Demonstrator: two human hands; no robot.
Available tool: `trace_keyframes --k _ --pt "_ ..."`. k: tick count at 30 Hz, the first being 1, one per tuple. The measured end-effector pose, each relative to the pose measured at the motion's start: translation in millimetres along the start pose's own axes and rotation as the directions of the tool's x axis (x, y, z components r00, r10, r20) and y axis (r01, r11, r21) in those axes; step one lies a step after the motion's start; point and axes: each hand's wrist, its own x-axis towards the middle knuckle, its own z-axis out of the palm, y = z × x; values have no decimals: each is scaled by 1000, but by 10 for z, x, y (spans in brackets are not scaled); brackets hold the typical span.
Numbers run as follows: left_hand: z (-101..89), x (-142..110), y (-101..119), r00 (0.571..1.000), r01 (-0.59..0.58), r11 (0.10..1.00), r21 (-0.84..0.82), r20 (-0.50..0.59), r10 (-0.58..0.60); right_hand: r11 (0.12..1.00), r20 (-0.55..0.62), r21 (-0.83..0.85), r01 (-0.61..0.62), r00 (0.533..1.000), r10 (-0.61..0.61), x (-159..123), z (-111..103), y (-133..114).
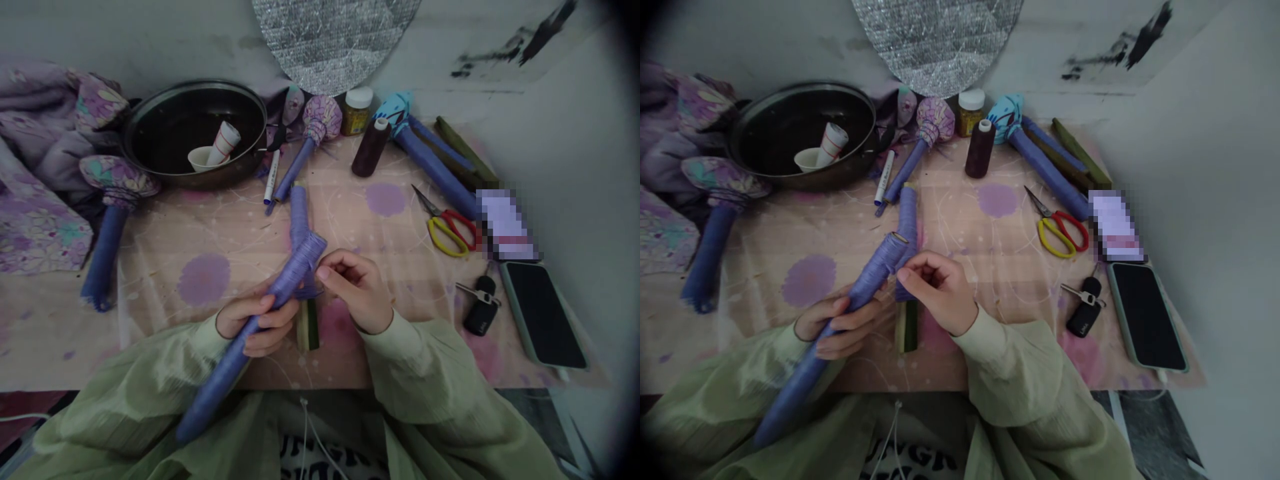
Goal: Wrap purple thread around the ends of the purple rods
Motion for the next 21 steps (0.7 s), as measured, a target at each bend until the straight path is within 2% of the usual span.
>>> trace_keyframes --k 2,7,14,21 --pt "-1 15 -3 999 -26 999 26 -29 27 1000 3 2 7 1000 -7 0 -2 1" --pt "21 52 -6 978 -77 991 113 -183 97 999 13 -14 37 999 -36 -8 1 -9" --pt "-36 89 18 965 -122 930 346 -179 193 998 -11 0 66 998 -66 -23 -13 1" --pt "-43 52 48 954 -77 903 423 -231 189 998 -11 15 67 998 -67 -24 -18 -21"
